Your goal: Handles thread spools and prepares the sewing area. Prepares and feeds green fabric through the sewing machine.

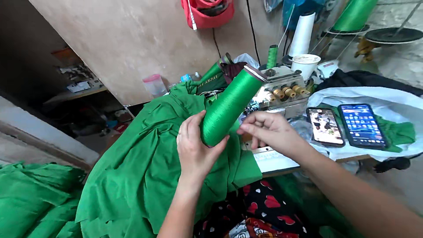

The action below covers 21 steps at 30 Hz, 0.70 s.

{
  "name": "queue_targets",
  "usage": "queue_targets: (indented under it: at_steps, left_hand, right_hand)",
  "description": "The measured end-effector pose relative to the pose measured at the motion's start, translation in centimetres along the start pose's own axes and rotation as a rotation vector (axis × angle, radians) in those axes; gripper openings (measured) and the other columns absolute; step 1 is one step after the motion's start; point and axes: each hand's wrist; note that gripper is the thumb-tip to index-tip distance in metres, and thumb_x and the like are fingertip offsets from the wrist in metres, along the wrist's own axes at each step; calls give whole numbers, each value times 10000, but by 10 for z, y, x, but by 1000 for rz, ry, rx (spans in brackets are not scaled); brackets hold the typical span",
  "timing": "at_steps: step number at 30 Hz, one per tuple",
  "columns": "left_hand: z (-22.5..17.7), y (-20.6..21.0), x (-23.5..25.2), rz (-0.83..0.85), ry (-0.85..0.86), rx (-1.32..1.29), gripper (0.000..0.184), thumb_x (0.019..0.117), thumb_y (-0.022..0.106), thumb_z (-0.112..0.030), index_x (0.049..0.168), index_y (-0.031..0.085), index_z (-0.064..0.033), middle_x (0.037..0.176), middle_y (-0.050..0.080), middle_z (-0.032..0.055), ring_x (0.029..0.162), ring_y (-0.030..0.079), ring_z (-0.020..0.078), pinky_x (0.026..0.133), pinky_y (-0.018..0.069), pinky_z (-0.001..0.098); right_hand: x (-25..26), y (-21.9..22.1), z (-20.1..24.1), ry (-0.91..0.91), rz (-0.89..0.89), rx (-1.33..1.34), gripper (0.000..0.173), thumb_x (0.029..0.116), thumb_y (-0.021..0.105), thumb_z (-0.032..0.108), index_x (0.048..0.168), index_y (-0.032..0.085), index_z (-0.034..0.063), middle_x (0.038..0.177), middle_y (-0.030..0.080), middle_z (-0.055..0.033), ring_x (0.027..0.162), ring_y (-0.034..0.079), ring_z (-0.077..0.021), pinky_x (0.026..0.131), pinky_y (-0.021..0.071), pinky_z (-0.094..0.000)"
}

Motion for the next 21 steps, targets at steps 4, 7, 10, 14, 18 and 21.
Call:
queue_targets:
  at_steps: [4,7,10,14,18,21]
  left_hand:
    - [2,4,-2,2,-6,15,782,748,852,-456,1353,570,-49,1238,647,166,1120,630,302,906,516,522]
    - [3,6,-2,-9,-14,23,783,751,848,-456,1354,568,-42,1233,646,171,1108,632,303,893,515,521]
    - [1,8,-2,-8,-21,10,778,751,851,-448,1352,568,-44,1231,644,167,1113,628,303,894,515,522]
    - [-7,11,0,-21,26,46,771,741,855,-446,1344,575,-55,1233,645,166,1102,631,311,884,514,514]
    - [-13,13,2,-68,96,119,735,733,862,-423,1324,597,-77,1230,656,173,1111,632,342,893,507,523]
    - [-14,12,2,-90,108,153,721,727,868,-396,1327,598,-98,1244,655,162,1131,629,344,916,498,530]
  right_hand:
    - [-10,-17,2,-111,51,52,96,992,629,163,991,710,111,855,709,57,627,621,11,563,527,-136]
    - [-18,-23,4,-123,128,158,119,1015,597,173,999,705,128,1050,737,39,702,658,4,618,561,-153]
    - [-17,-20,2,-36,37,206,150,1002,584,236,1103,622,133,1134,706,-1,714,689,-61,633,595,-217]
    - [-8,-11,-1,62,14,415,611,989,621,382,1494,347,174,1414,529,-46,821,718,-140,643,629,-274]
    - [-3,0,0,82,-1,463,336,985,622,141,1302,511,136,1134,687,-33,683,705,-111,582,611,-236]
    - [0,3,1,103,-6,443,363,961,635,29,1291,504,107,1112,692,-58,654,694,-117,585,606,-235]
Point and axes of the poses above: each hand's wrist, its own x-axis towards the middle knuckle, its own y-axis out of the palm, z = x × y
